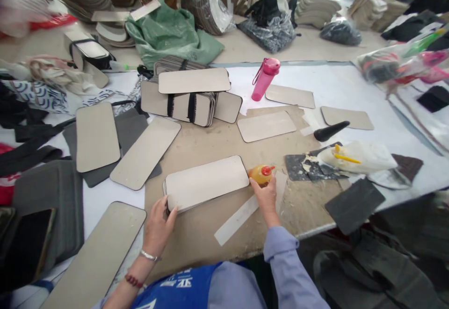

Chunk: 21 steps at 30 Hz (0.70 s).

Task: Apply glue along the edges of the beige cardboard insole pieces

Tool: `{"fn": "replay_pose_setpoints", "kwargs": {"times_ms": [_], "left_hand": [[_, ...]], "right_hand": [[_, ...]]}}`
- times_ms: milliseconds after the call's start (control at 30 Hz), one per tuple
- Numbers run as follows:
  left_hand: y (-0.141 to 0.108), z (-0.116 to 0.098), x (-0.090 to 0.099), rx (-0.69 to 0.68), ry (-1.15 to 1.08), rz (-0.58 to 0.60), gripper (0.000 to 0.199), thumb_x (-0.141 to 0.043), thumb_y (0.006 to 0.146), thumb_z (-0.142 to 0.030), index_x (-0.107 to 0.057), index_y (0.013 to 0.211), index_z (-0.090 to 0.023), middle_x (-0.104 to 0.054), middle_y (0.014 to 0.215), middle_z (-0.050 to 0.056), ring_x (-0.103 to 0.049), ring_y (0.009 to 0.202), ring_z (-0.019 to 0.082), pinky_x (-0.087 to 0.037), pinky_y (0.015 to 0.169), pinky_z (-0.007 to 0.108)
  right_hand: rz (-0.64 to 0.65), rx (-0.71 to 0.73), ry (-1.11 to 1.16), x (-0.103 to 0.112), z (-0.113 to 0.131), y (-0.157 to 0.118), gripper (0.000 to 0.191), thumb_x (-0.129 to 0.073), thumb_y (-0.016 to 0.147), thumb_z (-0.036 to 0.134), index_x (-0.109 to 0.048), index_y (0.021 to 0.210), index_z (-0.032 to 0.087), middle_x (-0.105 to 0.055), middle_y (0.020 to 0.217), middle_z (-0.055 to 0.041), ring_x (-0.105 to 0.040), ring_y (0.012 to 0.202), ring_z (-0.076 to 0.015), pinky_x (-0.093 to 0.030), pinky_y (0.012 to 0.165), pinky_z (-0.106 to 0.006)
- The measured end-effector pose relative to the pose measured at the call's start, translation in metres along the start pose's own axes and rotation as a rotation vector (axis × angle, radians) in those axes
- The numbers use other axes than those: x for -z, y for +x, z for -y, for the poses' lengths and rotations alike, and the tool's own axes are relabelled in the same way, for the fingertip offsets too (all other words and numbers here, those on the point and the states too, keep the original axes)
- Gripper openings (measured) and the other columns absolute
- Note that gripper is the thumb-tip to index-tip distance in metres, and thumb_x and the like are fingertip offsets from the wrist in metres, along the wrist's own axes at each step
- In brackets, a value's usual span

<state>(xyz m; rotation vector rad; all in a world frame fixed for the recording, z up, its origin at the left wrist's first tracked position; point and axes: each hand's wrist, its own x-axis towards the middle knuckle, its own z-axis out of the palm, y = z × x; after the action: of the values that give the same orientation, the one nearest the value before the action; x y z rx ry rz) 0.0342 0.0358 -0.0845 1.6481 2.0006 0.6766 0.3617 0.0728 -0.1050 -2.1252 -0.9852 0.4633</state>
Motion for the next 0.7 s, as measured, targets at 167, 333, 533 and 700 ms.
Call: {"fn": "replay_pose_setpoints", "kwargs": {"times_ms": [167,333,533,700], "left_hand": [[-0.022,-0.014,0.011,0.032,-0.096,-0.046,0.038,-0.046,0.082,-0.039,-0.056,0.11,-0.015,-0.057,0.113,0.015,-0.051,0.111,0.028,-0.039,0.1,0.048],[-0.04,-0.059,0.017,0.19,-0.508,0.274,0.046,-0.059,0.075,-0.04,-0.054,0.115,-0.019,-0.06,0.113,0.012,-0.057,0.104,0.025,-0.047,0.091,0.044],[-0.042,-0.096,0.03,0.397,-1.246,0.585,0.063,-0.074,0.064,-0.039,-0.051,0.117,-0.015,-0.061,0.113,0.013,-0.057,0.104,0.026,-0.044,0.094,0.041],[-0.043,-0.094,0.059,0.505,-1.565,0.66,0.055,-0.073,0.067,-0.034,-0.054,0.115,-0.015,-0.062,0.111,0.011,-0.057,0.104,0.025,-0.042,0.093,0.039]], "right_hand": [[-0.008,0.029,-0.047,0.001,0.014,0.013,0.065,-0.065,0.058,0.058,-0.048,0.104,0.017,-0.058,0.091,-0.007,-0.055,0.085,-0.0234,-0.046,0.079,-0.039],[0.362,0.463,-0.18,0.034,0.07,-0.016,0.052,-0.063,0.064,0.042,-0.05,0.108,0.017,-0.054,0.097,-0.009,-0.052,0.093,-0.0258,-0.044,0.084,-0.04],[0.793,0.58,-0.136,0.047,0.134,-0.105,0.057,-0.059,0.069,0.024,-0.044,0.124,0.021,-0.053,0.103,-0.0081,-0.054,0.096,-0.0235,-0.046,0.086,-0.038],[0.668,0.379,0.126,0.047,0.137,-0.152,0.068,-0.066,0.07,0.036,-0.038,0.13,0.023,-0.051,0.114,-0.0089,-0.053,0.104,-0.0239,-0.045,0.09,-0.038]]}}
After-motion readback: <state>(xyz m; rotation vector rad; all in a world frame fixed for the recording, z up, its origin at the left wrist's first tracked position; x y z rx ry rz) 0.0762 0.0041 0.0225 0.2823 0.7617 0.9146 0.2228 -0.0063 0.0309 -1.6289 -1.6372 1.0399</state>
